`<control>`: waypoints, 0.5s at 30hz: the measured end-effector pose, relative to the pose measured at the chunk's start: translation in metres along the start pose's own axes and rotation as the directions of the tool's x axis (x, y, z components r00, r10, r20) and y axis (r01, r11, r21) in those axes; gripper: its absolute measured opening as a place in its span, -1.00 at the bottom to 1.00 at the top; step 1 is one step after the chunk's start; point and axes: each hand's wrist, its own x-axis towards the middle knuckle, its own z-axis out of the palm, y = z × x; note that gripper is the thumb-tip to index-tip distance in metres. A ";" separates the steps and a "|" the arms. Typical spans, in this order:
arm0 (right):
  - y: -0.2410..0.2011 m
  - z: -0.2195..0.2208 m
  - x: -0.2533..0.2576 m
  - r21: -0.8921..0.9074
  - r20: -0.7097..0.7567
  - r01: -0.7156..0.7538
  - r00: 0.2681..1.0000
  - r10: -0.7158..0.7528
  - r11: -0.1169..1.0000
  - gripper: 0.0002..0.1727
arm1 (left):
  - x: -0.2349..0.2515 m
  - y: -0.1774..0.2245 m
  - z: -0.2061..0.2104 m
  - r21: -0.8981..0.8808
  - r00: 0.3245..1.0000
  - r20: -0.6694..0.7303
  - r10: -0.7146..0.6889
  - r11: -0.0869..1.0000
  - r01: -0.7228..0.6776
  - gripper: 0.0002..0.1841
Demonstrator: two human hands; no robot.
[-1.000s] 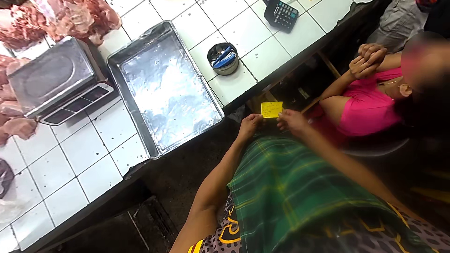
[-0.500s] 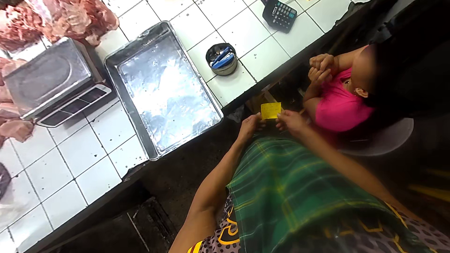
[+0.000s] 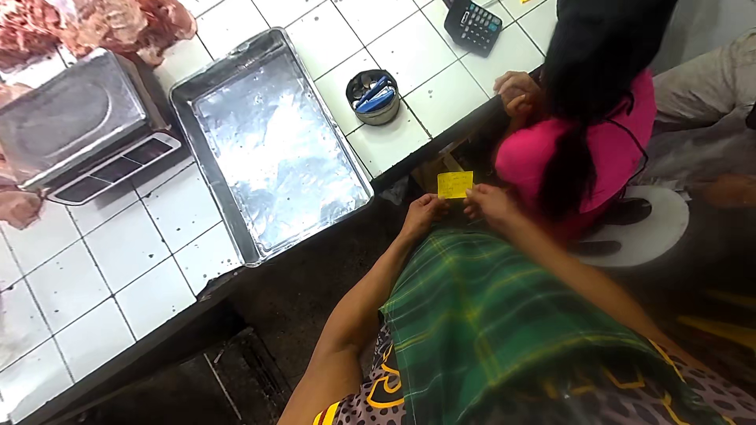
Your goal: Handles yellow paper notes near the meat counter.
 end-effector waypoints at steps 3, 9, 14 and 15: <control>-0.004 0.001 -0.002 0.004 -0.004 -0.002 1.000 0.002 1.000 -0.65 | 0.002 -0.001 -0.001 -0.013 1.000 0.005 0.014 1.000 -0.014 -0.71; -0.005 0.000 0.000 0.023 0.012 0.003 1.000 -0.003 1.000 -0.64 | 0.004 0.000 -0.002 -0.018 1.000 -0.010 -0.010 1.000 0.009 -0.71; -0.006 0.001 0.001 0.027 0.011 0.001 1.000 -0.002 1.000 -0.65 | 0.005 0.002 -0.003 -0.056 1.000 -0.003 -0.019 0.998 0.018 -0.72; -0.006 0.002 0.001 0.029 0.012 0.001 1.000 -0.001 1.000 -0.66 | 0.004 0.002 -0.002 -0.061 1.000 -0.004 -0.024 0.998 0.024 -0.73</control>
